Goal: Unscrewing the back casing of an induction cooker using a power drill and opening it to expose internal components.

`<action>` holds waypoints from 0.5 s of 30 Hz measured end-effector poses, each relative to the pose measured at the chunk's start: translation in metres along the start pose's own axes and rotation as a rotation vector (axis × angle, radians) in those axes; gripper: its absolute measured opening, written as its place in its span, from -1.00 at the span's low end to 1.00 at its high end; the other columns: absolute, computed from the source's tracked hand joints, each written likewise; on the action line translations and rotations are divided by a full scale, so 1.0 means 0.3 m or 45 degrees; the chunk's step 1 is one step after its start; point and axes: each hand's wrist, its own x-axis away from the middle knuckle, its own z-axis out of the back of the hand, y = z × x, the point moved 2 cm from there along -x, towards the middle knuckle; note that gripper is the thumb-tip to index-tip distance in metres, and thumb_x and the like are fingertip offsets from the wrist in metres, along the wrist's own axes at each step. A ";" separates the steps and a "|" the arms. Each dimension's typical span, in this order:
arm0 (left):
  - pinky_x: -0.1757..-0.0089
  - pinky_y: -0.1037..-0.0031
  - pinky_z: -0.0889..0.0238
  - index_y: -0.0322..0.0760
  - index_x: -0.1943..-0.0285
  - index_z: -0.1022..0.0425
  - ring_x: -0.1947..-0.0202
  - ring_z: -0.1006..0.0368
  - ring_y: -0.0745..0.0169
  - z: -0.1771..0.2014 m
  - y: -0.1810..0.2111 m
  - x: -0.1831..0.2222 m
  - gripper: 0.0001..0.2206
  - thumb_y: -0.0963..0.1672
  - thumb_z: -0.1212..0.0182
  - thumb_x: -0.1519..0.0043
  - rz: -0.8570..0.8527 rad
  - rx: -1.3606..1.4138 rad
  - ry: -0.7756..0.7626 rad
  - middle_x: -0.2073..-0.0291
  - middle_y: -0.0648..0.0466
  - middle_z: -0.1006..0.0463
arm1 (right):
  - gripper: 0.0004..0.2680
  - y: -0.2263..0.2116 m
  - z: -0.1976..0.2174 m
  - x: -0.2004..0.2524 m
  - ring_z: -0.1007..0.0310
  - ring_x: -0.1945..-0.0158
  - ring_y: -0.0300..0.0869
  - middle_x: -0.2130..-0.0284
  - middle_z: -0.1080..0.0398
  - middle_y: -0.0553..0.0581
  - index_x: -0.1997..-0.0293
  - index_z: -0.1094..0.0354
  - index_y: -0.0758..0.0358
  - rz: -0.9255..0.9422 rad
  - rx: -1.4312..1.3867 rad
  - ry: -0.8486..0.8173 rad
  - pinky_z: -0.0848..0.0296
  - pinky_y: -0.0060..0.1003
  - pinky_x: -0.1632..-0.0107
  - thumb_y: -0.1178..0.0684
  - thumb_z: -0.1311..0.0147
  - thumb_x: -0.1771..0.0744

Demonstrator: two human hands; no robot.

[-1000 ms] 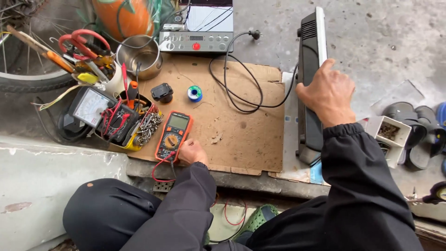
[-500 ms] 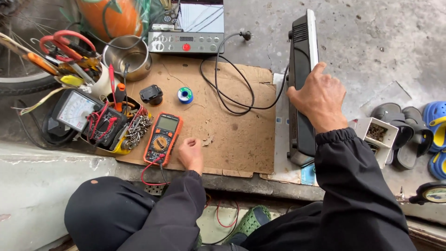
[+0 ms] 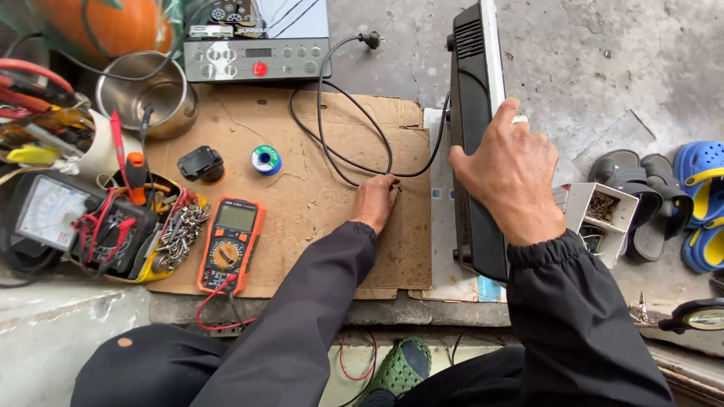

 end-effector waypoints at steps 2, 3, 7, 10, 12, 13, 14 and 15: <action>0.01 0.09 -0.64 -0.08 -0.05 -0.72 -0.01 -0.72 -0.12 -0.081 -0.059 -0.069 -0.85 -0.16 -0.40 -0.32 -0.034 -0.063 -0.012 0.11 0.00 -0.78 | -0.32 -0.002 0.005 0.002 -0.69 0.28 0.47 0.35 -0.57 0.54 -0.46 -0.18 0.63 -0.003 0.008 0.005 -0.64 0.30 0.22 -0.23 -0.25 -0.31; 0.03 0.06 -0.64 -0.05 -0.01 -0.74 0.02 -0.73 -0.14 -0.118 -0.084 -0.105 -0.87 -0.13 -0.42 -0.30 -0.066 -0.128 -0.016 0.16 0.02 -0.77 | -0.32 -0.004 0.011 0.002 -0.70 0.29 0.46 0.35 -0.57 0.54 -0.46 -0.19 0.63 0.000 0.012 0.015 -0.65 0.29 0.23 -0.22 -0.26 -0.31; 0.17 0.08 -0.68 -0.02 0.13 -0.73 0.14 -0.74 -0.19 -0.145 -0.094 -0.186 -0.94 -0.10 -0.41 -0.26 -0.182 -0.250 -0.173 0.28 0.03 -0.73 | -0.31 0.008 -0.013 -0.011 -0.69 0.29 0.45 0.34 -0.57 0.51 -0.44 -0.19 0.59 -0.009 0.031 0.033 -0.64 0.28 0.24 -0.27 -0.25 -0.29; 0.22 0.02 -0.69 -0.16 0.18 -0.72 0.19 -0.73 -0.28 -0.196 -0.124 -0.219 -0.88 -0.24 -0.31 -0.24 -0.304 -0.361 -0.178 0.32 -0.08 -0.74 | -0.33 -0.002 0.011 -0.011 -0.71 0.30 0.39 0.34 -0.58 0.52 -0.44 -0.20 0.61 -0.027 -0.010 -0.008 -0.67 0.24 0.23 -0.23 -0.27 -0.30; 0.22 0.07 -0.67 -0.17 0.17 -0.66 0.21 -0.74 -0.26 -0.247 -0.147 -0.224 -0.87 -0.27 -0.28 -0.23 -0.445 -0.589 -0.200 0.32 -0.09 -0.69 | -0.32 0.003 -0.003 -0.008 -0.70 0.29 0.45 0.32 -0.57 0.54 -0.41 -0.20 0.60 -0.021 0.005 0.025 -0.64 0.30 0.23 -0.25 -0.27 -0.29; 0.22 0.07 -0.67 -0.17 0.17 -0.66 0.21 -0.74 -0.26 -0.236 -0.146 -0.222 -0.87 -0.27 -0.28 -0.23 -0.447 -0.591 -0.201 0.32 -0.09 -0.69 | -0.32 0.006 -0.007 -0.009 -0.70 0.29 0.45 0.32 -0.57 0.54 -0.41 -0.20 0.60 -0.023 0.004 0.024 -0.64 0.30 0.23 -0.25 -0.27 -0.29; 0.21 0.05 -0.66 -0.17 0.12 -0.63 0.20 -0.73 -0.30 -0.229 -0.145 -0.217 -0.85 -0.27 -0.25 -0.25 -0.448 -0.575 -0.222 0.28 -0.11 -0.67 | -0.32 0.008 -0.012 -0.009 -0.70 0.29 0.46 0.32 -0.57 0.54 -0.41 -0.20 0.60 -0.017 0.005 0.036 -0.64 0.31 0.23 -0.25 -0.27 -0.29; 0.20 0.02 -0.66 -0.18 0.06 -0.61 0.18 -0.72 -0.34 -0.222 -0.145 -0.212 -0.82 -0.28 -0.21 -0.26 -0.449 -0.560 -0.242 0.25 -0.12 -0.64 | -0.32 0.011 -0.017 -0.010 -0.69 0.29 0.47 0.31 -0.57 0.55 -0.41 -0.20 0.60 -0.010 0.006 0.047 -0.64 0.31 0.23 -0.25 -0.27 -0.29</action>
